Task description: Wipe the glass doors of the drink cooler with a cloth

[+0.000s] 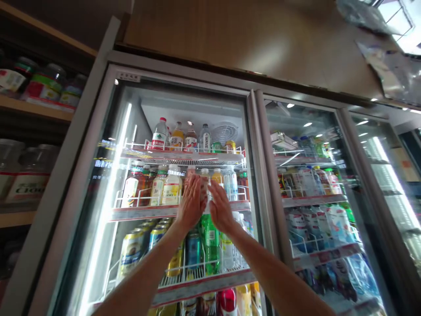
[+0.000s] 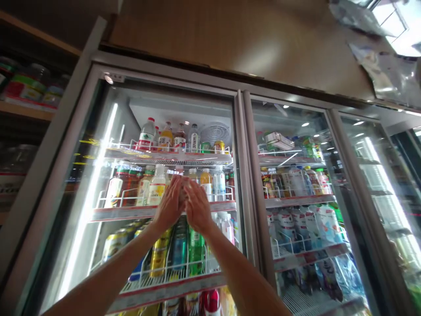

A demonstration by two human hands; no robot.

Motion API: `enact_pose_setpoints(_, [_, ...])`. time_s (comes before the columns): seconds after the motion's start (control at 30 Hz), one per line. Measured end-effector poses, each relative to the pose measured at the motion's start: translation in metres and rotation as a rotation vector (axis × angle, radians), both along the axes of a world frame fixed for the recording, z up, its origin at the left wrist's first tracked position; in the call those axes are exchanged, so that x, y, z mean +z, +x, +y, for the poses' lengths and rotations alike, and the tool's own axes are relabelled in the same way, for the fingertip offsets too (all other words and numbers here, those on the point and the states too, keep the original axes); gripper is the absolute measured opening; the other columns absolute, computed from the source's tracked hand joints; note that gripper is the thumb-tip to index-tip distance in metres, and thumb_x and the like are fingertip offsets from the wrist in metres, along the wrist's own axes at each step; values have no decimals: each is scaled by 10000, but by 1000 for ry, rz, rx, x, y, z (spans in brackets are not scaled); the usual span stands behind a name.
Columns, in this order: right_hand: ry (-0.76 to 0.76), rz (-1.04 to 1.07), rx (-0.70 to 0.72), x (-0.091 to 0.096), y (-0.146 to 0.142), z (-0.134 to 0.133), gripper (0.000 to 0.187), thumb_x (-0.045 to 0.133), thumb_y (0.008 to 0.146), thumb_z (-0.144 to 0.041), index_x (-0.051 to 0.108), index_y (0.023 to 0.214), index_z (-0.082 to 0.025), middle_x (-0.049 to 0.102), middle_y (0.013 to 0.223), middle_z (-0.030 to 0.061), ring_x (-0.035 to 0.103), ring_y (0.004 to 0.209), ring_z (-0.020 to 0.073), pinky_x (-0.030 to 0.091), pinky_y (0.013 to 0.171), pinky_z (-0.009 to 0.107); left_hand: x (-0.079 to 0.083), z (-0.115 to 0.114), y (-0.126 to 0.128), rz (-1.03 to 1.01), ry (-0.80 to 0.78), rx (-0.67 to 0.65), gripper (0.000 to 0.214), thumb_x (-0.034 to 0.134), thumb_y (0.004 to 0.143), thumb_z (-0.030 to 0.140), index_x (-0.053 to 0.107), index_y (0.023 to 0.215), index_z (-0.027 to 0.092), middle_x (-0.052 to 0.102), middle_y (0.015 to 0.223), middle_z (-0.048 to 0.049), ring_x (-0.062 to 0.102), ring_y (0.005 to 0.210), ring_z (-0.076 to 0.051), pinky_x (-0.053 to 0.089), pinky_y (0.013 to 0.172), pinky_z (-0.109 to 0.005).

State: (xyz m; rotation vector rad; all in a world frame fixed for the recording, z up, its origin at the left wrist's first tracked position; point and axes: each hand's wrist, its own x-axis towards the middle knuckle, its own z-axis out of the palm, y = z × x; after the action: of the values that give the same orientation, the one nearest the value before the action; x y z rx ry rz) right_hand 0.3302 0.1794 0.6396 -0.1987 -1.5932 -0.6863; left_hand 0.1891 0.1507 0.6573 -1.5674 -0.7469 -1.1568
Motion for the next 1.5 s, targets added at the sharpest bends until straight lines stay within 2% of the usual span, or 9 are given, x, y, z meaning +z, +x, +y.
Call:
enact_pose_setpoints(0.23, [-63,-29,-214,30,-51,-14,430,392,918,-328,443,1330,-214,421,1435,68,302,1361,237,221,1109,517,-19,-46,-88,-218,78,268,734,410,877,460,89,1466,162,208,1509,-175,209,1390,-321,176,1112,-561])
enact_pose_setpoints(0.4, [-22,39,-387,37,30,32,424,375,899,-223,464,1314,-219,414,1438,80,298,1366,236,253,1086,520,-31,-51,-114,-219,90,385,674,335,903,467,158,1456,124,254,1481,-213,209,1390,-317,147,1106,-566])
enact_pose_setpoints(0.63, [-198,414,-380,106,91,72,522,324,897,-245,334,1408,-141,369,1444,148,275,1364,300,300,1056,560,-30,-49,-108,-241,73,364,671,330,897,487,188,1451,135,261,1486,-189,204,1394,-299,140,1115,-548])
enact_pose_setpoints(0.73, [-171,314,-421,63,88,65,531,321,925,-293,266,1444,-200,305,1489,125,224,1392,303,271,1066,581,-30,-53,-107,-245,57,371,677,348,897,488,179,1451,138,245,1494,-182,205,1394,-301,145,1113,-551])
enact_pose_setpoints(0.87, [-125,95,-486,-76,96,50,601,331,930,-254,99,1485,-231,205,1534,107,150,1422,272,303,1074,515,-30,-53,-105,-229,65,375,680,370,902,470,158,1454,133,212,1507,-173,201,1393,-317,135,1112,-564])
enact_pose_setpoints(0.93, [-143,69,-498,-113,99,48,614,340,920,-227,99,1484,-249,205,1535,98,150,1423,270,300,1074,518,-29,-52,-104,-220,75,374,682,369,905,465,137,1458,140,194,1514,-164,195,1394,-316,135,1115,-563])
enact_pose_setpoints(1.13, [-209,313,-463,-49,46,39,544,320,919,-237,238,1457,-210,268,1507,135,170,1414,300,277,1055,569,-38,-50,-109,-196,90,368,680,385,907,440,102,1465,174,190,1518,-146,209,1390,-311,160,1115,-550])
enact_pose_setpoints(1.33, [22,-364,-398,-67,14,8,564,434,883,-275,293,1428,-312,324,1497,-8,159,1422,219,217,1127,470,-84,-52,-112,-136,63,325,667,423,899,338,96,1467,213,216,1511,-113,224,1386,-282,158,1135,-501])
enact_pose_setpoints(1.5, [-239,134,-537,-53,34,17,546,355,902,-218,286,1442,-189,217,1533,97,99,1428,285,180,1105,541,-101,-51,-112,-130,75,357,639,385,913,327,103,1464,170,262,1489,-147,199,1395,-264,157,1131,-496])
